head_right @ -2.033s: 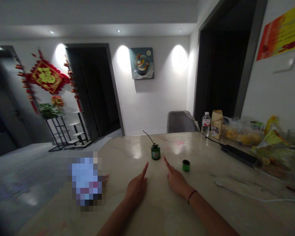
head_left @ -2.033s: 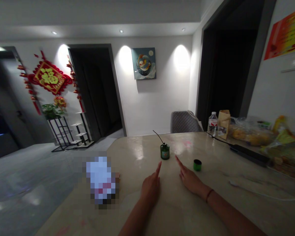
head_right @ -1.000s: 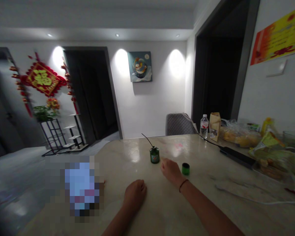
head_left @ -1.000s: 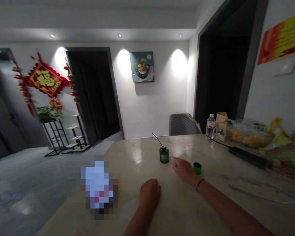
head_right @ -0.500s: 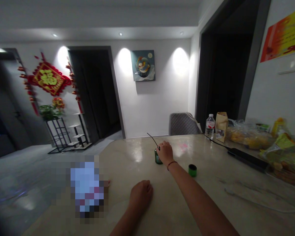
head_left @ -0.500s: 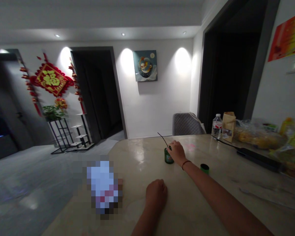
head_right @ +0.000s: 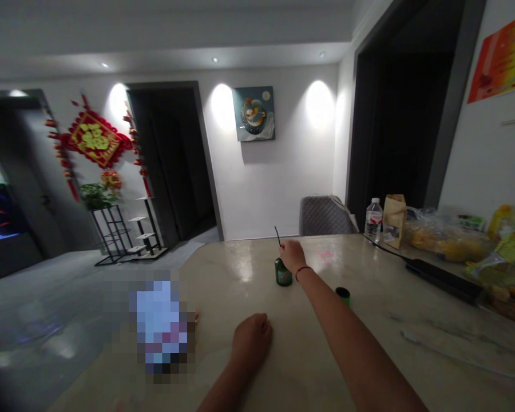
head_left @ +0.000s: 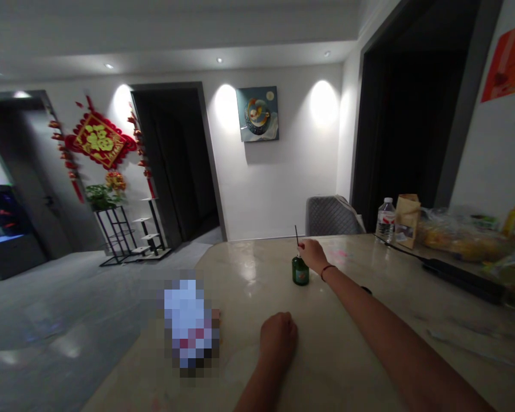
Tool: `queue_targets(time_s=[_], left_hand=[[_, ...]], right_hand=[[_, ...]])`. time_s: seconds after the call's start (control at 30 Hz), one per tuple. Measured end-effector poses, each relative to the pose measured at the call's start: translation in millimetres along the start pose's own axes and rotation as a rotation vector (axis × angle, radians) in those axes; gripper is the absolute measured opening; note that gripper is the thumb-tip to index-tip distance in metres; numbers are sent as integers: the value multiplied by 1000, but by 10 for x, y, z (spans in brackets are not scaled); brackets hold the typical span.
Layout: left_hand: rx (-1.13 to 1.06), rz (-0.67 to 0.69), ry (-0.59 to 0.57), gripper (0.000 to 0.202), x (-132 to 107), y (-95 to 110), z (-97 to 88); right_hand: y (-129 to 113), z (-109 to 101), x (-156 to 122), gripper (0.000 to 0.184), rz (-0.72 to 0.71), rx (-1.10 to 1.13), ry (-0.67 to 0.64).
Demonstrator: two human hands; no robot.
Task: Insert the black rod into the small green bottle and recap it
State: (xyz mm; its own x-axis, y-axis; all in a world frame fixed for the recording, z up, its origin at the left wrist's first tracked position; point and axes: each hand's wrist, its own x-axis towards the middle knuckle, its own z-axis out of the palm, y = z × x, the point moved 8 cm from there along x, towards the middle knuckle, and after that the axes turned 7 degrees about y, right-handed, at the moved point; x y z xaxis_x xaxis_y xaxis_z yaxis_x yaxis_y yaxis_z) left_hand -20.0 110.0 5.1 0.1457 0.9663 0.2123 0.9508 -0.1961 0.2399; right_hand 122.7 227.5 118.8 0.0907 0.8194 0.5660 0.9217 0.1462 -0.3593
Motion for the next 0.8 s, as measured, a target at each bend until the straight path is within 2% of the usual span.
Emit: queue_targets(time_s=[0.07, 0.13, 0.2, 0.27, 0.33, 0.4, 0.47, 0.6, 0.8], left_hand=[[5, -1, 0, 21, -9, 5, -17], [5, -5, 4, 22, -13, 7, -32], [3, -2, 15, 22, -11, 12, -42], [2, 1, 15, 22, -8, 16, -41], [0, 5, 8, 22, -4, 18, -32], [-2, 3, 0, 22, -1, 14, -23], [2, -2, 2, 22, 1, 8, -23], [17, 5, 22, 22, 0, 13, -38], [19, 12, 7, 21, -3, 15, -34]], right_hand=[[9, -192, -4, 23, -8, 24, 75], [1, -466, -77, 22, -80, 86, 221], [28, -722, -239, 23, -156, 127, 355], [56, -870, -464, 23, -268, 127, 404], [63, -837, -723, 22, -429, 75, 320], [79, -680, -1018, 23, -612, -26, 190], [154, -502, -1289, 24, -727, -111, 90], [353, -292, -1635, 24, -766, -210, 3], [497, -239, -1840, 23, -754, -216, -162]])
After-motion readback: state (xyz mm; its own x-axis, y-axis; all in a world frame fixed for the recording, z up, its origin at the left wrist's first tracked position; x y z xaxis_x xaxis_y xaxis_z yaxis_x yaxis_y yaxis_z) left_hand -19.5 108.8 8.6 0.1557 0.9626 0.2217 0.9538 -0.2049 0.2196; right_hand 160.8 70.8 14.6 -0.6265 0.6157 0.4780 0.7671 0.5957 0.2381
